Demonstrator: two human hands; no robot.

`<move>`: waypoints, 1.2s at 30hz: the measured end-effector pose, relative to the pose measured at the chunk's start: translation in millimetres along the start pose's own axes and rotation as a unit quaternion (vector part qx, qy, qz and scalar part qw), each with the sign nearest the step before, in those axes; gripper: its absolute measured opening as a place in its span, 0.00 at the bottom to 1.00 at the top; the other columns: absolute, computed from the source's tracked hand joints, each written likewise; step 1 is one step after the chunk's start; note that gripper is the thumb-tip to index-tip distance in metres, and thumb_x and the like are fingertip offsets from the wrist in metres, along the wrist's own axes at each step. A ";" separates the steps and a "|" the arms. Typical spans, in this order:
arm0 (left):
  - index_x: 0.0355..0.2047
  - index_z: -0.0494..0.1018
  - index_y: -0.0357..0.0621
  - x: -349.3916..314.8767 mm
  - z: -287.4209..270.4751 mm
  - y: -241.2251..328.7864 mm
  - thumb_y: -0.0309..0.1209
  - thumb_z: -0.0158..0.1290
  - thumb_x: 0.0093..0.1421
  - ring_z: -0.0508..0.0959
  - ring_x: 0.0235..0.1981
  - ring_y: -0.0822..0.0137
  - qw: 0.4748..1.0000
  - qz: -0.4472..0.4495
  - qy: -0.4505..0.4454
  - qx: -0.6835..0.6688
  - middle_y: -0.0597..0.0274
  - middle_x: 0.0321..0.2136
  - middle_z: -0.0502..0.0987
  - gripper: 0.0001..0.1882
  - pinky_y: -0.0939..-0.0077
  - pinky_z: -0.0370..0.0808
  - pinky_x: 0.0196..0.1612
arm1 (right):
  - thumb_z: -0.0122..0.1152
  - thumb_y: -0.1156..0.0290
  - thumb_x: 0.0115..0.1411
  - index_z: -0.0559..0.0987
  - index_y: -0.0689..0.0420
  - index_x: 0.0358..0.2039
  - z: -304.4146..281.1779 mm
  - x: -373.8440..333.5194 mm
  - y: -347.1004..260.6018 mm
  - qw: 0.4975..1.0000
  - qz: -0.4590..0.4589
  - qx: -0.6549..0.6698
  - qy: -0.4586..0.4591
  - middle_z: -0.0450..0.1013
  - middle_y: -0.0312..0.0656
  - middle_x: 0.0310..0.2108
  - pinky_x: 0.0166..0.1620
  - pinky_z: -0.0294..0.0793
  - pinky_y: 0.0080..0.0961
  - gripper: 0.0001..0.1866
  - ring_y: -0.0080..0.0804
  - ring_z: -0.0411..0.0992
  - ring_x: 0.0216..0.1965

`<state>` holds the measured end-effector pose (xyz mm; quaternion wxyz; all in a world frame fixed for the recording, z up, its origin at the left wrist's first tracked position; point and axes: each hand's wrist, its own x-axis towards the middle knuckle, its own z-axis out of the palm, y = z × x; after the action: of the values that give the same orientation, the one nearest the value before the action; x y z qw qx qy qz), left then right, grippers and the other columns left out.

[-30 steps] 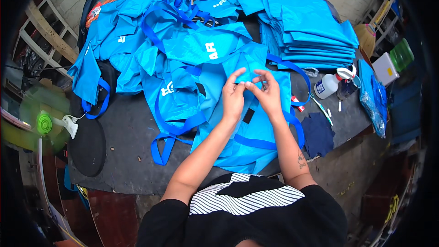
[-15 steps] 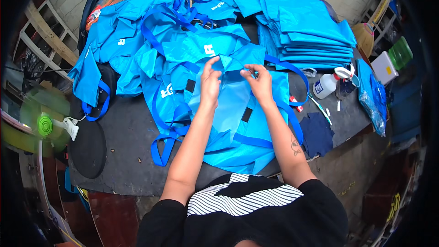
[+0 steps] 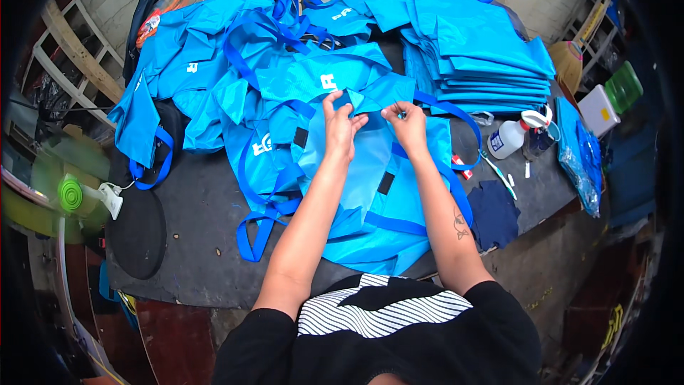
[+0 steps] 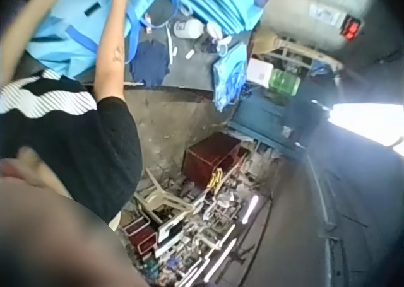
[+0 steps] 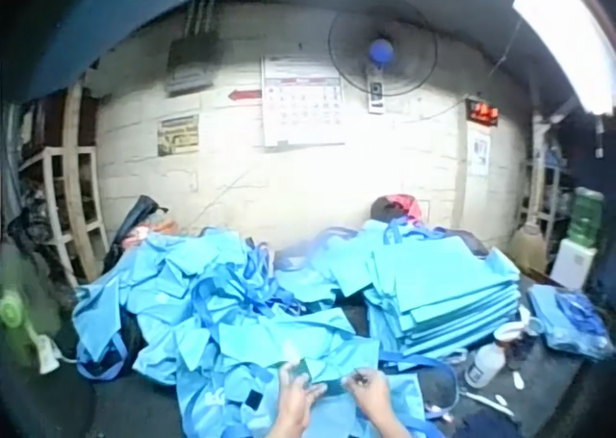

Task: Trimming loose threads and inspecting blue reusable shopping bags.

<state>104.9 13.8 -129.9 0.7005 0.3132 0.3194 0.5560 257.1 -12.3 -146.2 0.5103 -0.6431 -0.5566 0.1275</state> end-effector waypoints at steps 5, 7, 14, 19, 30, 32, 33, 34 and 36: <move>0.52 0.54 0.42 -2.4 -7.6 -5.9 0.22 0.43 0.59 0.74 0.41 0.45 0.992 -0.016 0.079 -0.098 0.41 0.44 0.64 0.20 0.53 0.78 0.45 | 0.55 0.61 0.61 0.70 0.53 0.27 -21.0 5.7 0.5 0.754 0.215 0.616 -0.073 0.63 0.31 0.20 0.20 0.52 0.19 0.11 0.16 0.53 0.13; 0.51 0.55 0.39 -0.9 -11.8 -9.9 0.20 0.42 0.59 0.74 0.42 0.44 0.988 -0.034 0.092 -0.119 0.41 0.44 0.64 0.19 0.52 0.78 0.46 | 0.57 0.64 0.60 0.69 0.54 0.29 -29.6 -3.2 -15.2 0.824 0.218 0.519 -0.061 0.64 0.33 0.23 0.23 0.57 0.19 0.10 0.16 0.57 0.17; 0.49 0.61 0.33 20.4 -25.5 -37.4 0.19 0.43 0.61 0.76 0.42 0.47 0.963 -0.086 0.121 -0.224 0.40 0.44 0.67 0.15 0.59 0.79 0.46 | 0.64 0.75 0.51 0.71 0.58 0.38 2.2 -40.8 -45.7 0.993 -0.063 0.099 -0.003 0.68 0.42 0.31 0.33 0.69 0.28 0.14 0.34 0.70 0.30; 0.52 0.62 0.31 5.6 -9.0 -17.9 0.27 0.44 0.63 0.75 0.46 0.53 0.945 -0.176 0.097 -0.259 0.41 0.48 0.69 0.18 0.66 0.76 0.49 | 0.66 0.73 0.46 0.80 0.53 0.37 2.3 -48.4 -47.9 0.981 -0.131 -0.141 0.025 0.70 0.40 0.33 0.32 0.69 0.35 0.15 0.42 0.72 0.28; 0.48 0.68 0.26 -28.9 14.9 -4.9 0.31 0.48 0.61 0.79 0.37 0.60 0.999 -0.001 0.021 -0.034 0.48 0.42 0.75 0.20 0.72 0.77 0.39 | 0.68 0.66 0.46 0.77 0.54 0.35 -11.8 -48.5 -61.2 0.996 -0.039 -0.032 0.067 0.72 0.40 0.31 0.30 0.72 0.35 0.15 0.39 0.74 0.31; 0.49 0.67 0.25 -28.9 11.8 -7.5 0.28 0.48 0.59 0.79 0.37 0.62 1.000 -0.004 -0.005 -0.016 0.47 0.43 0.75 0.20 0.74 0.77 0.37 | 0.68 0.63 0.46 0.76 0.55 0.33 -18.2 -46.2 -59.9 0.998 -0.012 -0.044 0.048 0.73 0.41 0.31 0.31 0.72 0.35 0.16 0.39 0.75 0.32; 0.48 0.68 0.25 -29.0 9.8 -8.0 0.25 0.48 0.58 0.79 0.35 0.62 0.998 -0.019 -0.020 -0.054 0.47 0.43 0.75 0.19 0.74 0.77 0.37 | 0.68 0.62 0.45 0.76 0.55 0.32 -23.2 -45.7 -61.4 0.996 -0.002 -0.087 0.020 0.73 0.41 0.31 0.31 0.73 0.34 0.16 0.39 0.75 0.32; 0.47 0.70 0.26 -28.9 8.0 -9.4 0.22 0.48 0.57 0.80 0.34 0.62 0.995 -0.033 -0.034 -0.092 0.47 0.44 0.74 0.18 0.74 0.77 0.36 | 0.69 0.60 0.45 0.75 0.55 0.31 -27.4 -44.9 -62.7 0.991 0.007 -0.130 -0.009 0.73 0.42 0.32 0.32 0.73 0.34 0.17 0.39 0.75 0.33; 0.45 0.72 0.26 -27.2 0.4 -19.0 0.22 0.50 0.56 0.80 0.33 0.63 0.999 0.019 -0.034 -0.006 0.46 0.45 0.73 0.16 0.75 0.77 0.36 | 0.69 0.61 0.45 0.75 0.56 0.32 -33.1 -46.2 -62.1 0.991 0.008 -0.129 -0.021 0.73 0.42 0.32 0.32 0.73 0.33 0.17 0.39 0.75 0.33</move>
<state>111.4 -16.4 -142.1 0.7023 0.3337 0.2862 0.5598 228.9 -77.1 -100.5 0.4106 -0.7052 -0.5735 0.0724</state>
